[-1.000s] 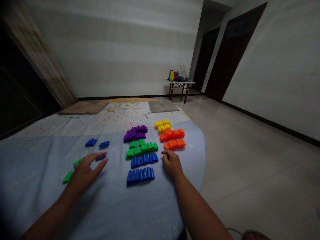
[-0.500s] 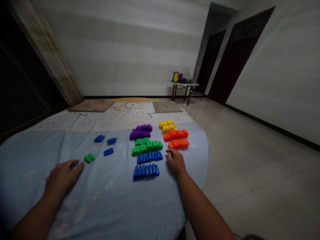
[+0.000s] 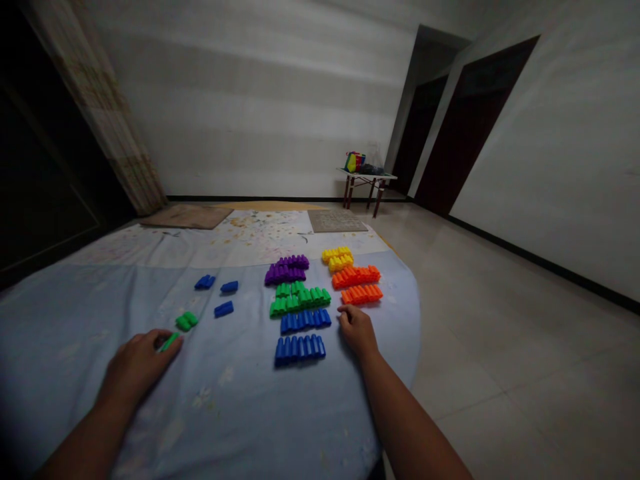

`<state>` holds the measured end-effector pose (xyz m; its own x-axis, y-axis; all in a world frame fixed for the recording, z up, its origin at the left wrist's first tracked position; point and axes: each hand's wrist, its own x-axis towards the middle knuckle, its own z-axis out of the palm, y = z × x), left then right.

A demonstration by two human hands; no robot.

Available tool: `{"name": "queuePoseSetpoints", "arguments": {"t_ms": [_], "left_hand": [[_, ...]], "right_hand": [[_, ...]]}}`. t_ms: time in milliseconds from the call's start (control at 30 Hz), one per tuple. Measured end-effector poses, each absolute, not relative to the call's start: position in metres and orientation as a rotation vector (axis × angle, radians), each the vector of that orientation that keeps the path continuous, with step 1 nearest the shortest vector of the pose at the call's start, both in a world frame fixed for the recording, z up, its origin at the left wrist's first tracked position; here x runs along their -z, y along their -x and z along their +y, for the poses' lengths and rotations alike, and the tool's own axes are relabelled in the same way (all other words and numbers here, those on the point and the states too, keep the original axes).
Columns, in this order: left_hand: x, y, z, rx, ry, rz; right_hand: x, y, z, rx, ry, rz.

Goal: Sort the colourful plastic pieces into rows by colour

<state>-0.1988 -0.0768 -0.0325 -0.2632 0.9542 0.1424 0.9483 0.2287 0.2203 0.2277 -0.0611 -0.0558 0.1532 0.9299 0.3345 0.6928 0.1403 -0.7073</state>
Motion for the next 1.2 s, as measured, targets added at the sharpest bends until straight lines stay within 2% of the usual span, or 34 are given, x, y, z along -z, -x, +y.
{"name": "queuePoseSetpoints", "arguments": {"t_ms": [933, 1200], "left_hand": [[0.028, 0.167, -0.090, -0.970, -1.876, 1.984], [0.020, 0.175, -0.091, -1.013, -1.787, 2.146]], "right_hand": [[0.056, -0.233, -0.066, -0.484, 1.630, -1.612], [0.057, -0.233, -0.065, -0.520, 1.632, -1.584]]}}
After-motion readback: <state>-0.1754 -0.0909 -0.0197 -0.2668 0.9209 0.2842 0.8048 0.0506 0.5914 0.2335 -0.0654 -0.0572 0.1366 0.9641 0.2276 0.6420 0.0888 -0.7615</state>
